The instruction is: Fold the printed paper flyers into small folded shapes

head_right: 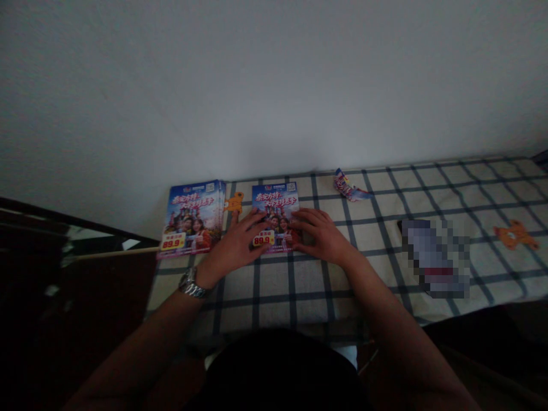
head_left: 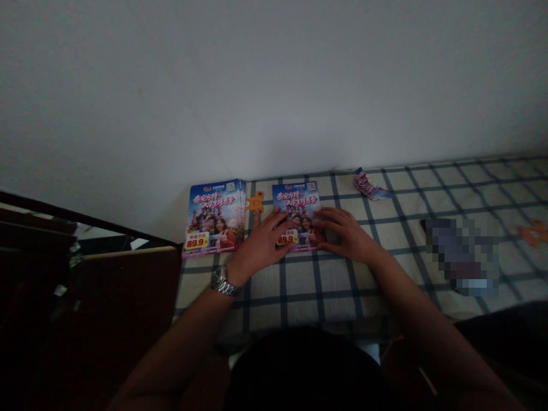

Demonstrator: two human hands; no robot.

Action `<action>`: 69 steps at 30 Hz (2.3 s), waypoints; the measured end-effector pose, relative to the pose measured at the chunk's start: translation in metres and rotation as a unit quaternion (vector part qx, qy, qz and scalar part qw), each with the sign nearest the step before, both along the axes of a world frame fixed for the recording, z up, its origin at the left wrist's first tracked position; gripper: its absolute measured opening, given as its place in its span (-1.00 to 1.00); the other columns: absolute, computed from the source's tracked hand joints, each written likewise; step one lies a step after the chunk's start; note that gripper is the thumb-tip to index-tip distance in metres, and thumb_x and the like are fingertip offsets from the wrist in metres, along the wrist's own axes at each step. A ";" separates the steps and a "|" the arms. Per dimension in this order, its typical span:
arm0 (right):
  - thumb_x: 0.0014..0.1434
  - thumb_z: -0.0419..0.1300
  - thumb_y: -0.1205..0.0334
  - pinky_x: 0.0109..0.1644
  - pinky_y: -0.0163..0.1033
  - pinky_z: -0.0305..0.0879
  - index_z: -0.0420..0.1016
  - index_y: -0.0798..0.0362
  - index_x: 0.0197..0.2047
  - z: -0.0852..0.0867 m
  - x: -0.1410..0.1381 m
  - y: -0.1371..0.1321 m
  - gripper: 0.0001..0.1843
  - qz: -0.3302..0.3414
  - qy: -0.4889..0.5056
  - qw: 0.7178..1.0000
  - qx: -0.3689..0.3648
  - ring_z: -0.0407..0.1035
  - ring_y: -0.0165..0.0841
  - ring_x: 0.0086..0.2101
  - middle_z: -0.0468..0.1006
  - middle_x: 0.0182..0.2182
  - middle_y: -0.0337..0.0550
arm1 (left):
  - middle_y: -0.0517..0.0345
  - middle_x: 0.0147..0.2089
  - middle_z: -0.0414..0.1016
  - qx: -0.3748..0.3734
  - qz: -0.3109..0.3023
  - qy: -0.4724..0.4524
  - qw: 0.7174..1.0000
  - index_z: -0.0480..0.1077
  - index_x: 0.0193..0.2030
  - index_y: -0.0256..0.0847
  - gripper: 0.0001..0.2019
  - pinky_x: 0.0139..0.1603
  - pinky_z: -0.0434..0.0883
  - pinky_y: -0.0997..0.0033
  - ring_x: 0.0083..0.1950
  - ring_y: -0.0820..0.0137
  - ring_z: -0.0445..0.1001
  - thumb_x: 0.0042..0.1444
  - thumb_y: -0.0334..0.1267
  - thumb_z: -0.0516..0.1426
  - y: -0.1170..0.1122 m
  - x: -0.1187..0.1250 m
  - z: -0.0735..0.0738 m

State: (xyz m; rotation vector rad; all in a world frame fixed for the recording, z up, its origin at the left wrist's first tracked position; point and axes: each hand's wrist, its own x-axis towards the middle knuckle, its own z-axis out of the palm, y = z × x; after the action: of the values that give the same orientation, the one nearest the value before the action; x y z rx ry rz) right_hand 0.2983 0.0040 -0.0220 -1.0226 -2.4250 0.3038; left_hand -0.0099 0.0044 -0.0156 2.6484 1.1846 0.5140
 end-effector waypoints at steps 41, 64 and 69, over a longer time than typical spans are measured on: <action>0.35 0.29 -0.01 0.46 0.32 0.11 0.54 -0.13 0.15 0.006 0.002 -0.003 -0.65 0.016 0.015 0.998 -0.054 0.33 -0.04 0.35 0.51 0.31 -0.06 | 0.14 0.32 0.51 0.030 -0.065 -0.028 0.997 0.48 0.23 -0.01 -0.74 0.59 0.07 -0.25 0.40 0.24 0.41 0.47 -0.16 0.13 0.003 -0.007 0.007; 0.42 0.21 -0.03 -0.04 -0.03 0.57 0.51 -0.11 0.11 0.003 -0.007 -0.013 -0.71 -0.089 0.092 0.989 -0.070 0.62 -0.14 -0.12 0.70 -0.07 -0.08 | 0.04 0.04 0.65 0.032 -0.011 -0.089 0.995 0.50 0.18 -0.15 -0.71 0.06 0.62 0.19 0.01 0.30 0.63 0.52 -0.16 0.04 -0.002 -0.003 0.007; 0.41 0.22 -0.04 -0.11 -0.09 0.58 0.52 -0.12 0.10 0.000 -0.012 -0.011 -0.70 -0.106 0.100 0.986 -0.081 0.62 -0.17 -0.20 0.71 -0.12 -0.11 | 0.03 0.09 0.61 0.021 -0.002 -0.102 0.995 0.47 0.24 -0.12 -0.70 0.14 0.60 0.13 0.08 0.28 0.60 0.52 -0.16 0.03 -0.001 -0.001 0.008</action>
State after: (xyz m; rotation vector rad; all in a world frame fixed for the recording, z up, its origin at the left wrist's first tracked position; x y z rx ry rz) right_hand 0.2862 -0.0073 -0.0215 -1.2464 -2.1176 0.5114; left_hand -0.0113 0.0038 -0.0080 2.5583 1.1176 0.7954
